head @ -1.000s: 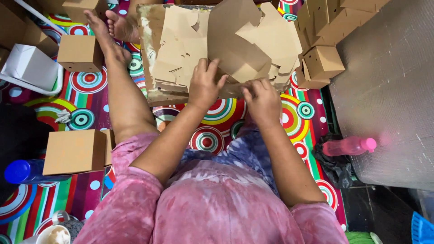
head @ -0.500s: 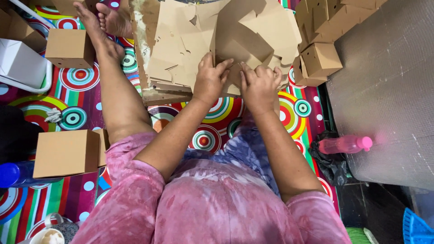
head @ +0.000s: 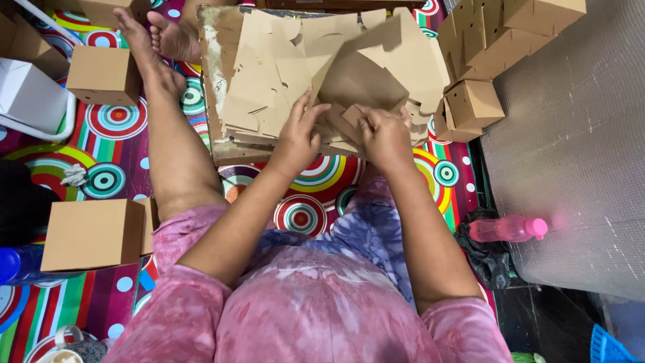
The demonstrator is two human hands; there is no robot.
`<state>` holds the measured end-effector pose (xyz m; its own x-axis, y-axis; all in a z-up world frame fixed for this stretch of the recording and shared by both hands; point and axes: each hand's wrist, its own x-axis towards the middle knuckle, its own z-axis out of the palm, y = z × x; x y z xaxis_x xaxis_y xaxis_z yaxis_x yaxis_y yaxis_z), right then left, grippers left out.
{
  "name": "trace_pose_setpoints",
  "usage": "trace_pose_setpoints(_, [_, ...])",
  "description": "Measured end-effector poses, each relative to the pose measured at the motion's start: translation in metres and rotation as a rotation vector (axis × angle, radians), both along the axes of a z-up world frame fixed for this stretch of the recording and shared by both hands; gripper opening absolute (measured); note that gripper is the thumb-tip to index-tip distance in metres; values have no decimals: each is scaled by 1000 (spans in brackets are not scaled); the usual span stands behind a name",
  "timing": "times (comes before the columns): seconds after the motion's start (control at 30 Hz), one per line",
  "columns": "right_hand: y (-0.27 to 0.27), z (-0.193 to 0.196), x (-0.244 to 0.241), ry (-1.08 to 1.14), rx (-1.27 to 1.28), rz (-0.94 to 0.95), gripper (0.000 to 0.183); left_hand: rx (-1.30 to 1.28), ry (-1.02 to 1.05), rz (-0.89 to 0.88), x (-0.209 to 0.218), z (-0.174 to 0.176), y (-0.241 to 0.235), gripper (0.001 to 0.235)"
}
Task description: The person sits on a patterned floor and folds flat cardboard pieces into small boxes by hand. They repeatedly pick up a flat piece, fold the sides, and tuck the flaps to form a box, then place the finished box aside.
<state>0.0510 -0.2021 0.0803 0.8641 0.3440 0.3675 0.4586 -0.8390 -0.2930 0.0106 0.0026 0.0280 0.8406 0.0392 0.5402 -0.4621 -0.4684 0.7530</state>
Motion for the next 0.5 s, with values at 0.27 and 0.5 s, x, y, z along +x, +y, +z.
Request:
trace_pose_setpoints(0.27, [2, -11, 6, 115, -307, -125, 30, 362, -68, 224, 28, -37, -9, 22])
trace_pose_setpoints(0.5, [-2, 9, 11, 238, -191, -20, 16, 322, -131, 277, 18, -16, -3, 8])
